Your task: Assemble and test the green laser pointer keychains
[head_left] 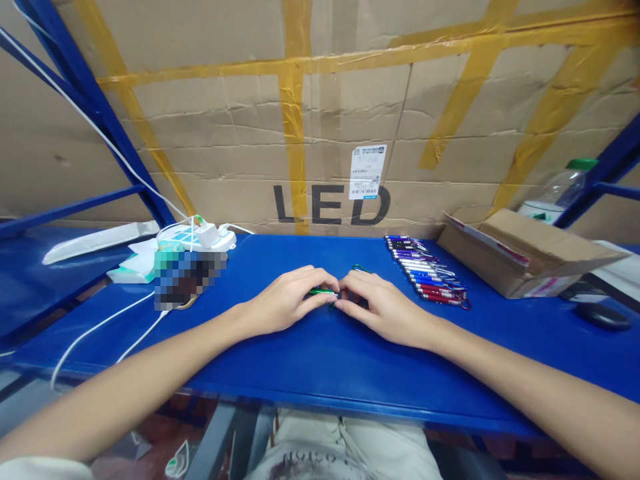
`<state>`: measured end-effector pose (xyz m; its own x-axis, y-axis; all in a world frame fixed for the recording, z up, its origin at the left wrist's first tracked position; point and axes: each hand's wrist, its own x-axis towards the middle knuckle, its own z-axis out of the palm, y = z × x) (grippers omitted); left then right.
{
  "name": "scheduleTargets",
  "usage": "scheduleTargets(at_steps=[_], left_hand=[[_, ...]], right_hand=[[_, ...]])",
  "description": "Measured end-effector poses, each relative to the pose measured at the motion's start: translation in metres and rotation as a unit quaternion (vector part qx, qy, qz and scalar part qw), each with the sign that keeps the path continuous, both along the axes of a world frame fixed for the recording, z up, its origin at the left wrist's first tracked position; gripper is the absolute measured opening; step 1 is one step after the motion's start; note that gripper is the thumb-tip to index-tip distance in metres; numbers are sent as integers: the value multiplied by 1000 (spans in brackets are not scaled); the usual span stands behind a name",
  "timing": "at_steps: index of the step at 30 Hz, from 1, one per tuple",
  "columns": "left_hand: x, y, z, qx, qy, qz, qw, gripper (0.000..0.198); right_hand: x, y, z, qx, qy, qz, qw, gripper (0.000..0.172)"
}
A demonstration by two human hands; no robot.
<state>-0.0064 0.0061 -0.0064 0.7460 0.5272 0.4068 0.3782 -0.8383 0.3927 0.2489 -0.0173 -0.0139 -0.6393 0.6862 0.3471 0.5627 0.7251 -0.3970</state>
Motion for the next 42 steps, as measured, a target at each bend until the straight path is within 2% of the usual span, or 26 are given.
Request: scheduleTargets(at_steps=[7,14,23,27,30,35,42], left_hand=[[-1,1,-2,-7,-2,12,1000,17],[4,-3,-2,-35,-41,0,999,14],[6,-3,-4,-81,-71,4,994,17],[6,-2,-3,-87,-72,16,993,14],[6,1,-5,-86,-82,33,992,17],[6,5,-7,-84,-97,37,991,18],[5,5,-5,-21,-56,60,996,18]], right_hand=[[-2,-1,-1,-33,36,22,999,20],[-2,-2,2,-20,74,38,996,21],[-4,-4,2,-48,137,-16,989,9],[-4,-3,1,-57,153,-16,986,7],[-3,-2,1,-52,143,-12,988,11],[-2,2,-1,13,110,-13,994,18],[-3,-3,3,-57,141,-36,988,18]])
